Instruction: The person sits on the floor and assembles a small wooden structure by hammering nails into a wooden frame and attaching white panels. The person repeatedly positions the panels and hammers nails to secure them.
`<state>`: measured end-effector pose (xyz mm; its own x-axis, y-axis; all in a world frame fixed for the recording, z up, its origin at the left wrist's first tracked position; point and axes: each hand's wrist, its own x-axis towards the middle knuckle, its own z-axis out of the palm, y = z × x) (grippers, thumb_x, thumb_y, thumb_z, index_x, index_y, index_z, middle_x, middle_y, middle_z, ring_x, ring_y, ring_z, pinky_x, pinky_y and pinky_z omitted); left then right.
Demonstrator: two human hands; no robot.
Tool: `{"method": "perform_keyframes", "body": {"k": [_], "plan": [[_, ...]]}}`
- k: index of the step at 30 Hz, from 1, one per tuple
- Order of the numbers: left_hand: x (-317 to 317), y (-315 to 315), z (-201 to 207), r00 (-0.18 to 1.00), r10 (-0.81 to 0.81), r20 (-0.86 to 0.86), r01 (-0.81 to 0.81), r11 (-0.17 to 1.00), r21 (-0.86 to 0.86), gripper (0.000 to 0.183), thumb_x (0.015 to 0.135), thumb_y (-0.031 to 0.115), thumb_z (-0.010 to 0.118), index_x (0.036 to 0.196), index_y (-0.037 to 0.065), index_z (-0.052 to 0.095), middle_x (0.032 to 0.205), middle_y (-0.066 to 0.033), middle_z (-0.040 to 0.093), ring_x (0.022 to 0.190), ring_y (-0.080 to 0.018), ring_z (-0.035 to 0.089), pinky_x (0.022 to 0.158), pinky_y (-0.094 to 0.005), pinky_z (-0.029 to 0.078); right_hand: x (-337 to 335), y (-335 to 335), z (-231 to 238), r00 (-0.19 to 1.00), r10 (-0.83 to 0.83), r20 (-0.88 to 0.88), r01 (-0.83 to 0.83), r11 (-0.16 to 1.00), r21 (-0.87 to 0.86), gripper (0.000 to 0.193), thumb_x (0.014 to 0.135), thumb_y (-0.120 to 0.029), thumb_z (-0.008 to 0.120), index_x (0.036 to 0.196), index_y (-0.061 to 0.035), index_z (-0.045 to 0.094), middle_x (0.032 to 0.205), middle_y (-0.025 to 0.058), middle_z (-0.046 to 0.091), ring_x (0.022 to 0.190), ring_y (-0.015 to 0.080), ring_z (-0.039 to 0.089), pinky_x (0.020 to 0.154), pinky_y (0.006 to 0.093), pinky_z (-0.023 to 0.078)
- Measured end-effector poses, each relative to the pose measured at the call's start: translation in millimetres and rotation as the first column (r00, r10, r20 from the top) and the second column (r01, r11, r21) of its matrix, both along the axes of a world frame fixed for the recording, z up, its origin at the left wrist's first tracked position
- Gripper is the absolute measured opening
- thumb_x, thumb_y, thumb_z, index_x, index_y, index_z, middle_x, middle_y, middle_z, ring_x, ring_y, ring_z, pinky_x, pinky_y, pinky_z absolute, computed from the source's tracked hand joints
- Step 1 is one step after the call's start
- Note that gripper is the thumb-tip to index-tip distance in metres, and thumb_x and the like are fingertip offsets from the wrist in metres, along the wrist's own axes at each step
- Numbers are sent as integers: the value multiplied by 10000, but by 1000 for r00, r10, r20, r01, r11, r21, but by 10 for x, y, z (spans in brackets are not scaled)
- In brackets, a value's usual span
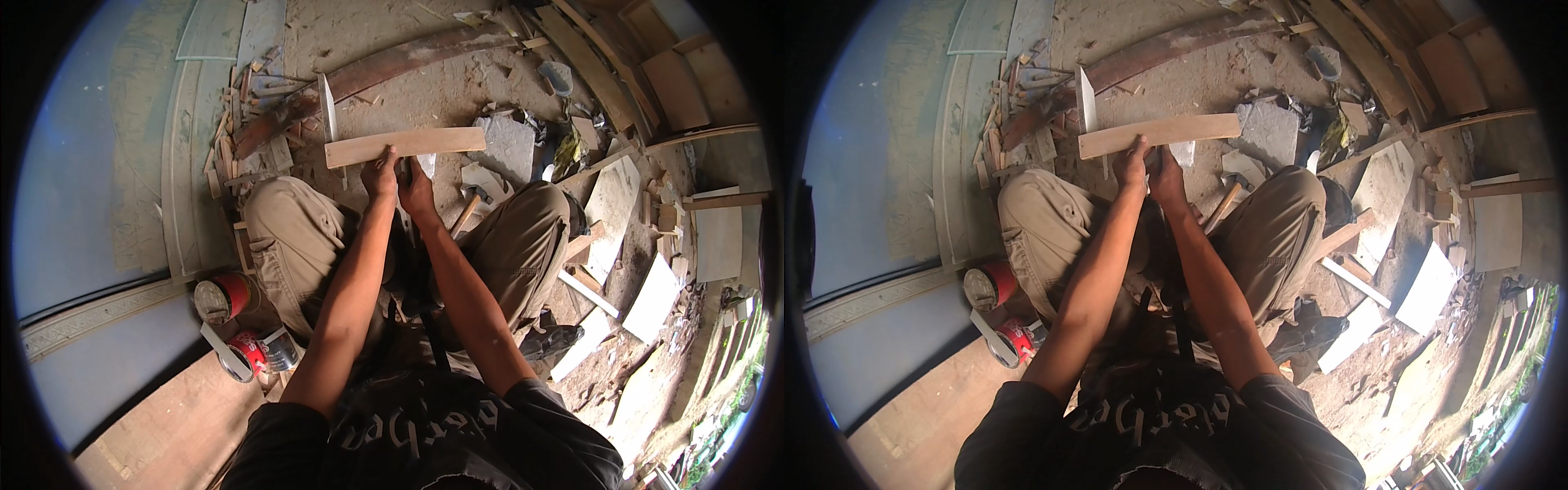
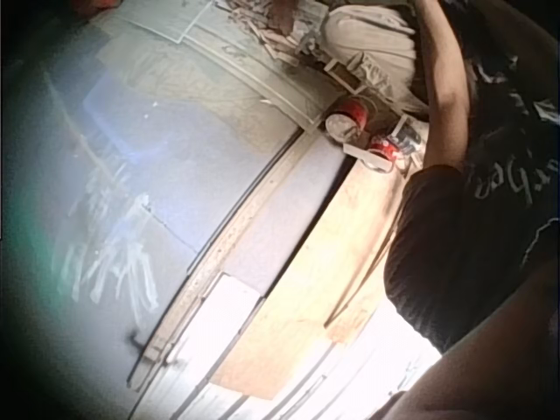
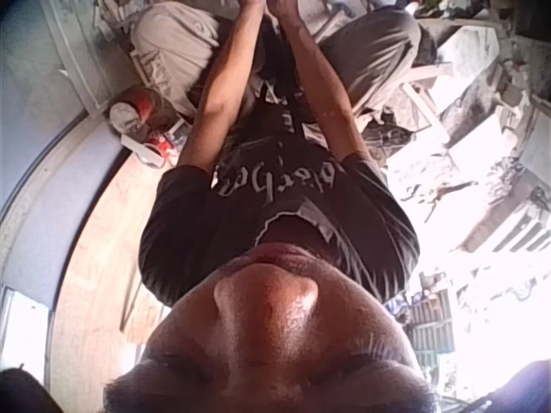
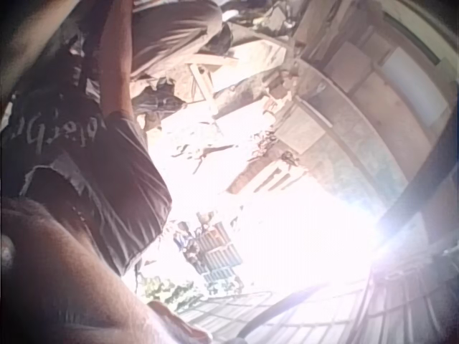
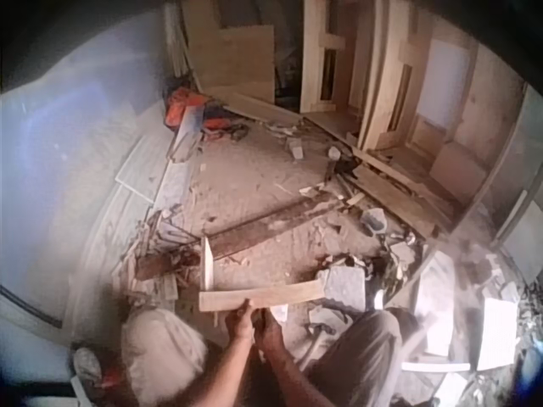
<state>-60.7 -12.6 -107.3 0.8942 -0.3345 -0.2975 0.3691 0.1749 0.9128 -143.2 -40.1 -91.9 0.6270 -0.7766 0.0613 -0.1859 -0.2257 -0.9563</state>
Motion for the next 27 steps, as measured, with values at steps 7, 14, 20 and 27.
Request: {"method": "perform_keyframes", "body": {"k": [7, 14, 20, 27], "plan": [[157, 75, -374, 984, -35, 174, 10, 990, 138, 456, 831, 264, 736, 1097, -82, 603, 1000, -137, 656, 854, -235, 673, 770, -333, 557, 44, 45, 81, 999, 32, 11, -32, 999, 13, 517, 833, -43, 547, 1325, 66, 431, 1106, 340, 583, 1066, 425, 590, 851, 419, 494], [-18, 8, -22, 949, -41, 312, -37, 970, 238, 378, 830, 328, 735, 811, -26, 602, 721, 15, 528, 676, -111, 462, 636, -284, 408, -87, -198, -61, 991, 115, -68, -123, 983, -134, 471, 823, -85, 601, 1257, 57, 488, 1033, 315, 617, 1007, 431, 604, 807, 445, 504], [5, -35, -83, 947, -9, 320, -54, 981, 187, 397, 827, 337, 737, 849, -40, 617, 757, -18, 580, 703, -121, 498, 656, -290, 428, -124, -305, -137, 958, 83, -276, -76, 996, 38, 676, 810, -329, 686, 1282, 99, 460, 1126, 326, 592, 1081, 422, 584, 898, 421, 485], [236, 89, -430, 998, -13, 56, -4, 954, 299, 471, 834, 391, 716, 990, -47, 643, 871, -86, 652, 838, -173, 609, 719, -317, 487, -228, 12, -239, 962, 127, -240, -143, 988, -51, 736, 792, -397, 711, 1248, 124, 461, 1136, 336, 581, 1108, 424, 568, 930, 427, 467]]}}
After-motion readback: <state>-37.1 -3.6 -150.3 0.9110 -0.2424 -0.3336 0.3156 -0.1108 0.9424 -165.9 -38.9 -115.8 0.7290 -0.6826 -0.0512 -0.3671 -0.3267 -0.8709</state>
